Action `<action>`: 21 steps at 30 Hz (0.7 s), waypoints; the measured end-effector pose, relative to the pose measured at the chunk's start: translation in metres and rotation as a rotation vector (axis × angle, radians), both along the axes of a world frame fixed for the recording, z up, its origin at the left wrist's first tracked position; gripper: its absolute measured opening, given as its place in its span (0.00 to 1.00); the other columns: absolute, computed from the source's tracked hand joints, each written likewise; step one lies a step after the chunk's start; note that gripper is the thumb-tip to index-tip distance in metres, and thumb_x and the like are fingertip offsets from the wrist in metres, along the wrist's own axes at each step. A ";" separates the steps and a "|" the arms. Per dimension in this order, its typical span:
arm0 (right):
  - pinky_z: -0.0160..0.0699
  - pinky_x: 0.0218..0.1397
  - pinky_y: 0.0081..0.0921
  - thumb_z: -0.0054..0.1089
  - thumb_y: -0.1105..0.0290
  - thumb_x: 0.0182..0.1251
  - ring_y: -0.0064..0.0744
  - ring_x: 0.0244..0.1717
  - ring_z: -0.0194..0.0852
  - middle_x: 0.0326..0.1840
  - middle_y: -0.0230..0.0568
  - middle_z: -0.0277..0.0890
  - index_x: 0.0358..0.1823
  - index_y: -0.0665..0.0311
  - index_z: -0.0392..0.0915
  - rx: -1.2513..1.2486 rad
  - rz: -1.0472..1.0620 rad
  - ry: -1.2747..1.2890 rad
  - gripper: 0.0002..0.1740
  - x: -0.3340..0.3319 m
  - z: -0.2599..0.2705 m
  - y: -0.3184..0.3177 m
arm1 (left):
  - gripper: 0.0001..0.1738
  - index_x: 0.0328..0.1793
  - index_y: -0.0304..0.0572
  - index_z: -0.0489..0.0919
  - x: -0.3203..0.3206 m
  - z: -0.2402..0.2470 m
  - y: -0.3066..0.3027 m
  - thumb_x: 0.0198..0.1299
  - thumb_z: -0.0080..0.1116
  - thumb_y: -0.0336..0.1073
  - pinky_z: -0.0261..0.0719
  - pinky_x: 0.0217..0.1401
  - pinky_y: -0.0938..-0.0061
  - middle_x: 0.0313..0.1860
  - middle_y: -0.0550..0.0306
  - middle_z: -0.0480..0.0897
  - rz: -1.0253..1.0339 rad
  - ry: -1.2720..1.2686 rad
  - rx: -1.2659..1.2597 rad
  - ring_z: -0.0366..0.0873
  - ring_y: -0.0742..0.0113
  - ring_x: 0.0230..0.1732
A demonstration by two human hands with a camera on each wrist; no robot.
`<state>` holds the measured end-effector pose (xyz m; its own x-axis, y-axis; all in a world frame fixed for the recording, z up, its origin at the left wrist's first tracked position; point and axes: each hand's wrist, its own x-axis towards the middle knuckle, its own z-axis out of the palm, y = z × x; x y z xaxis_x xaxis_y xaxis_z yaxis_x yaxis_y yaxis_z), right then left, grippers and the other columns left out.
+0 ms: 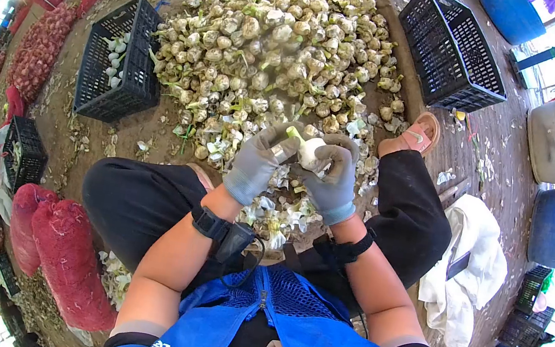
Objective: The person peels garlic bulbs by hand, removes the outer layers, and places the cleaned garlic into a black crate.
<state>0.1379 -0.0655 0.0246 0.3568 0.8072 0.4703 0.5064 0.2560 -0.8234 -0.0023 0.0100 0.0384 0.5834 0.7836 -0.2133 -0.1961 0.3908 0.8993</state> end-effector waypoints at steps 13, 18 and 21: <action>0.70 0.56 0.35 0.76 0.78 0.37 0.46 0.53 0.65 0.50 0.45 0.62 0.40 0.56 0.67 -0.001 -0.111 -0.086 0.28 0.001 0.003 -0.003 | 0.22 0.63 0.36 0.72 0.007 -0.001 -0.008 0.62 0.58 0.29 0.77 0.56 0.76 0.49 0.57 0.81 0.049 -0.036 -0.098 0.79 0.71 0.49; 0.76 0.48 0.36 0.69 0.82 0.41 0.48 0.48 0.70 0.49 0.46 0.62 0.39 0.55 0.67 0.135 -0.095 -0.221 0.25 -0.005 0.005 -0.002 | 0.17 0.57 0.35 0.75 0.002 0.000 -0.009 0.62 0.59 0.28 0.77 0.54 0.77 0.48 0.57 0.82 0.079 -0.064 -0.133 0.79 0.71 0.47; 0.76 0.48 0.36 0.67 0.84 0.41 0.49 0.48 0.71 0.48 0.46 0.63 0.39 0.55 0.67 0.165 -0.090 -0.232 0.24 -0.004 0.004 -0.002 | 0.15 0.55 0.35 0.76 0.004 -0.001 -0.008 0.62 0.58 0.27 0.77 0.53 0.77 0.47 0.57 0.82 0.056 -0.113 -0.116 0.80 0.72 0.46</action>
<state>0.1344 -0.0675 0.0288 0.2916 0.6826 0.6701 0.7028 0.3223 -0.6342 0.0015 0.0016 0.0377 0.5649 0.7895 -0.2397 -0.3175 0.4762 0.8200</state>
